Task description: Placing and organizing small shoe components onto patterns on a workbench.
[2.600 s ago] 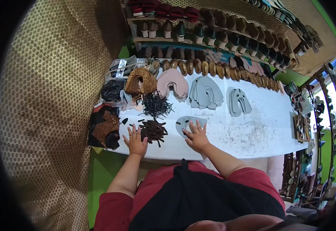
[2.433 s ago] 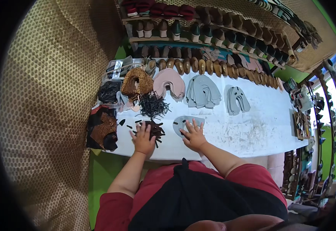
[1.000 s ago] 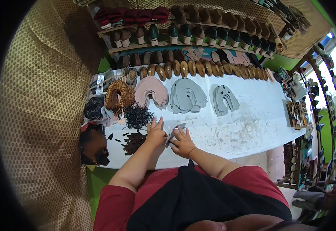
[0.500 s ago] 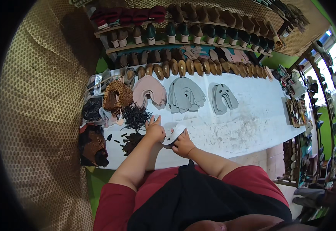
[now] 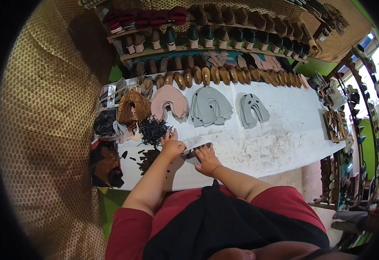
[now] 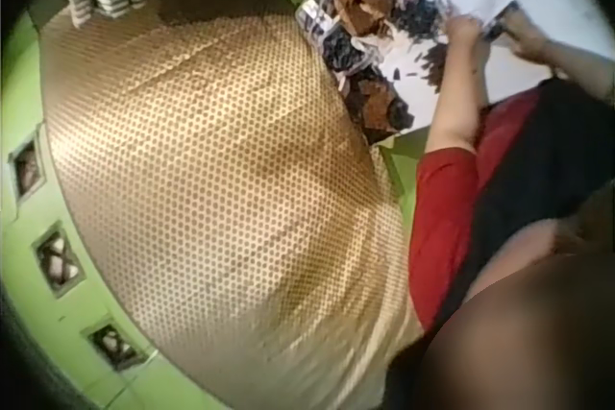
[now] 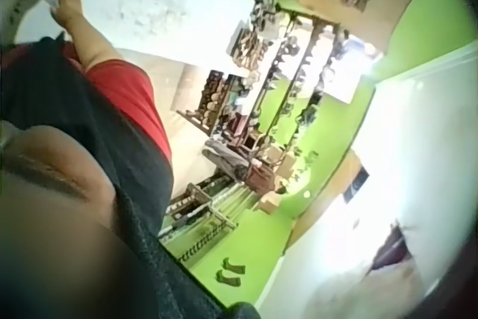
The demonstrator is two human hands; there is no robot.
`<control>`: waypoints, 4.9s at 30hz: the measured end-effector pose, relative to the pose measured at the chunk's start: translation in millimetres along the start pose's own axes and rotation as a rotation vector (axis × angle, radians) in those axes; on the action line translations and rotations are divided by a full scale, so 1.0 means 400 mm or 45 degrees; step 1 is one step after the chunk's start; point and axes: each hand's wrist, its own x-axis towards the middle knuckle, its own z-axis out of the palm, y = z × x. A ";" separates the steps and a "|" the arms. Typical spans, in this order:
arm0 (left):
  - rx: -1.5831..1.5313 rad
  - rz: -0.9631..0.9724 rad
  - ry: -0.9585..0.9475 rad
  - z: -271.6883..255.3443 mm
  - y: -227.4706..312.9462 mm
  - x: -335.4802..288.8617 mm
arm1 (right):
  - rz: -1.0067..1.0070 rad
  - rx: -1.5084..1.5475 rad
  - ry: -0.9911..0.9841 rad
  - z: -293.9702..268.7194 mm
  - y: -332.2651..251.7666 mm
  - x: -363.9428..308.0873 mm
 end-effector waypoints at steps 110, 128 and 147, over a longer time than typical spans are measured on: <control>0.076 -0.958 -0.295 -0.076 -0.276 -0.516 | -0.023 -0.489 -1.338 -0.116 -0.030 0.237; -0.009 -0.953 -0.407 -0.106 -0.271 -0.512 | -0.123 -0.119 -1.196 -0.018 0.002 0.247; -0.026 -0.966 -0.398 -0.101 -0.277 -0.512 | -0.138 -0.317 -1.078 -0.025 -0.060 0.187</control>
